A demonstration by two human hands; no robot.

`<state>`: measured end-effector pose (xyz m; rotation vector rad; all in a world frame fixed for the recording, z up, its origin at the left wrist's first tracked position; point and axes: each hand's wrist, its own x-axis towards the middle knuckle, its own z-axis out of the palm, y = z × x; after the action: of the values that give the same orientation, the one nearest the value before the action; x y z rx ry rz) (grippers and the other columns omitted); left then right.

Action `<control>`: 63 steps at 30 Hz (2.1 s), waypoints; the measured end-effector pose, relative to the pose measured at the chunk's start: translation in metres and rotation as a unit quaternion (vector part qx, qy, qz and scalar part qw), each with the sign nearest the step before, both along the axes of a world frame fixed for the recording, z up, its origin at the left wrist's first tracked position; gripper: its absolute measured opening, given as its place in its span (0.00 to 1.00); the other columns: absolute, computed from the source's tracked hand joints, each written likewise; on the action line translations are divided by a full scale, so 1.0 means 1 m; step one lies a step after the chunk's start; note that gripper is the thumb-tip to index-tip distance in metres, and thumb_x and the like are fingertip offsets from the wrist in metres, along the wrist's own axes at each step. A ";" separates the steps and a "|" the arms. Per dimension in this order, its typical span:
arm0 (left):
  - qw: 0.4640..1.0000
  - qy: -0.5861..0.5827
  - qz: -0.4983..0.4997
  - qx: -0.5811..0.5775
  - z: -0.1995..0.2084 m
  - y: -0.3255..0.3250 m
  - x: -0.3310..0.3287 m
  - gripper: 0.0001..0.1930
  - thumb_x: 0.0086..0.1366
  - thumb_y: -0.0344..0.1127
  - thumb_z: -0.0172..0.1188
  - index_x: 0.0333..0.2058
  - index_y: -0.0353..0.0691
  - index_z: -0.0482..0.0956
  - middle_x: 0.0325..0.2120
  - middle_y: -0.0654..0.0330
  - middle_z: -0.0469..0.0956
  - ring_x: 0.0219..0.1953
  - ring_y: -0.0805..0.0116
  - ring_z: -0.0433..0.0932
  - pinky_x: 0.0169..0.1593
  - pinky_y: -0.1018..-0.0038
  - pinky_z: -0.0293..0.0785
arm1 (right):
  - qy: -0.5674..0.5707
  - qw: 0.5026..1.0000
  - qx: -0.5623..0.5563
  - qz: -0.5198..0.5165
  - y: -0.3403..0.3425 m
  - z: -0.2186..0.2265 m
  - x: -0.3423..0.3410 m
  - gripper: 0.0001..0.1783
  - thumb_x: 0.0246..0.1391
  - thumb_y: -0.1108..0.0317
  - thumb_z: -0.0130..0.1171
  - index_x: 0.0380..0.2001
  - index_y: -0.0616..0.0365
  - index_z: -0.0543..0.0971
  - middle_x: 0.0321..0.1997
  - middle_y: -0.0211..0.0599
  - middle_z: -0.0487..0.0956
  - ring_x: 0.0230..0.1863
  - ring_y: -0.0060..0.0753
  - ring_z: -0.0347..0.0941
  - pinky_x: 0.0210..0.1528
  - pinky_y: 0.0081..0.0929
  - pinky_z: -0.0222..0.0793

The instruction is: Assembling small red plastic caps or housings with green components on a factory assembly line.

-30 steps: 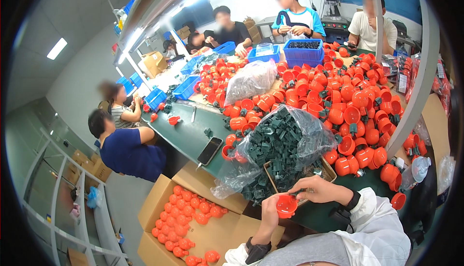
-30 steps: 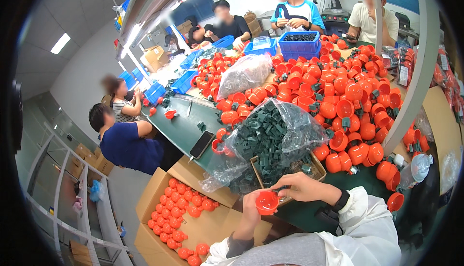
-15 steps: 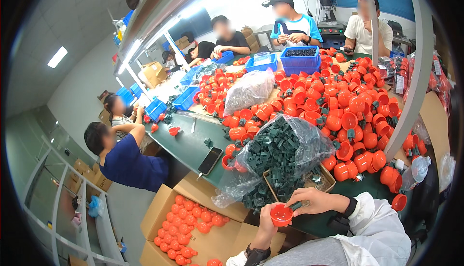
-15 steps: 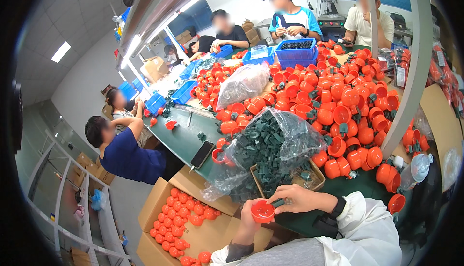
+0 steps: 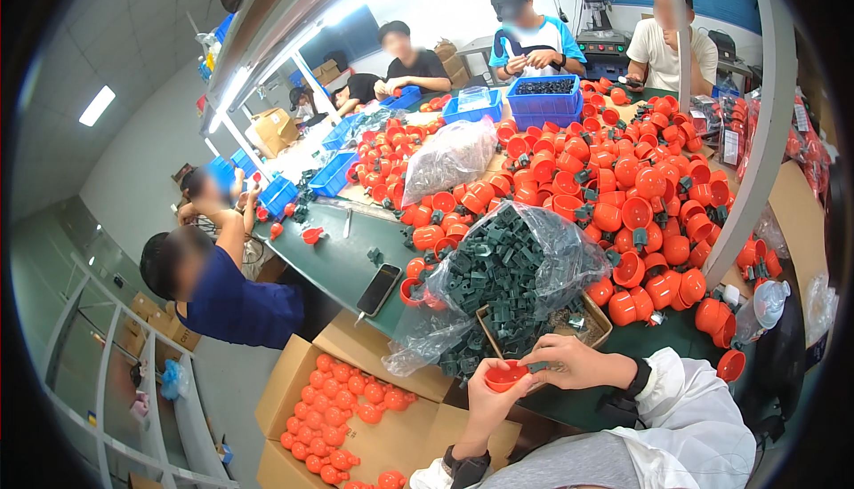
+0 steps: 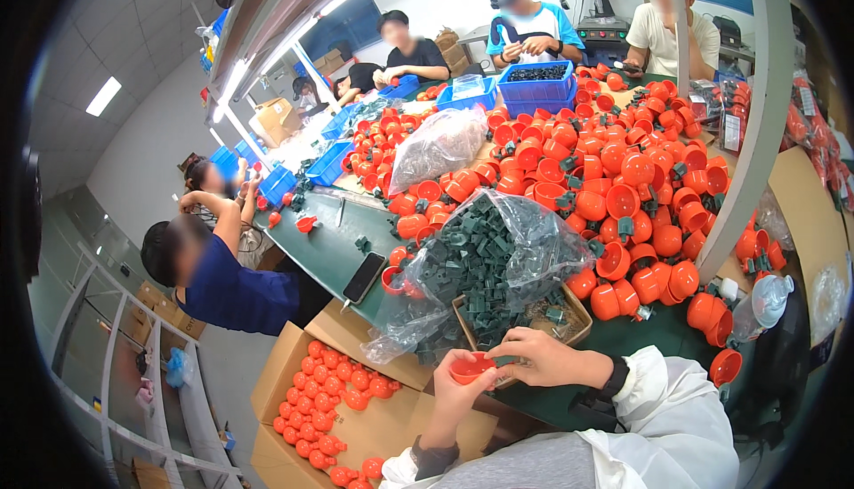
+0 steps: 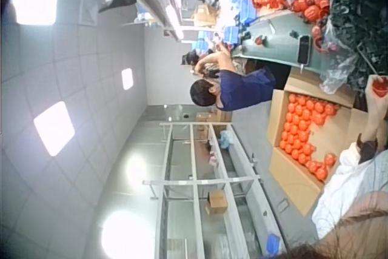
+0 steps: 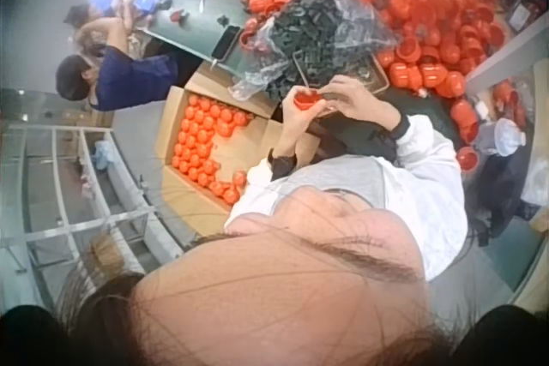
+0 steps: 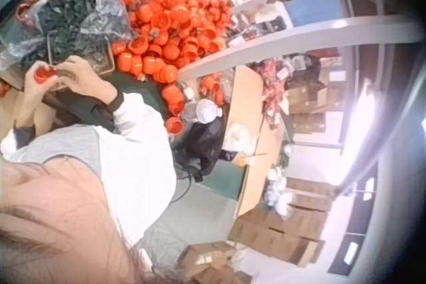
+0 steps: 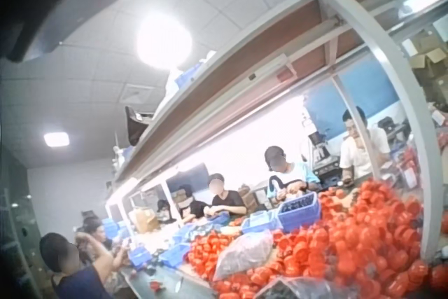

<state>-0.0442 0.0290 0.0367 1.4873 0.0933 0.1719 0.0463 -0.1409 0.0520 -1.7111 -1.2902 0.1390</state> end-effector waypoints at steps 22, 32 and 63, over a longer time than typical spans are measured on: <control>0.984 -0.013 0.069 -0.161 0.000 0.038 -0.004 0.18 0.60 0.31 0.50 0.49 0.34 0.63 0.45 0.48 0.70 0.41 0.54 0.76 0.35 0.69 0.79 | 0.045 0.914 0.228 -0.334 -0.074 0.080 0.052 0.16 0.44 0.79 0.54 0.40 0.60 0.75 0.37 0.38 0.74 0.36 0.28 0.71 0.38 0.20 0.68; 0.965 0.122 0.139 -0.186 -0.045 0.048 -0.015 0.06 0.61 0.31 0.49 0.34 0.37 0.72 0.31 0.56 0.77 0.31 0.66 0.78 0.30 0.75 0.76 | -0.111 0.966 -0.218 -0.080 -0.030 0.028 0.017 0.10 0.48 0.62 0.53 0.33 0.53 0.76 0.28 0.42 0.75 0.32 0.45 0.73 0.33 0.37 0.69; 0.958 0.143 0.151 -0.199 -0.050 0.057 -0.007 0.05 0.59 0.29 0.50 0.31 0.36 0.72 0.18 0.64 0.69 0.16 0.79 0.64 0.17 0.83 0.57 | -0.077 0.936 -0.300 -0.167 -0.010 -0.016 0.031 0.08 0.42 0.64 0.56 0.21 0.57 0.78 0.22 0.44 0.77 0.27 0.47 0.75 0.31 0.39 0.70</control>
<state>-0.0516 0.0865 -0.0129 1.0798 0.5614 0.1708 0.0776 -0.1513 0.0361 -2.4853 -1.1058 0.2190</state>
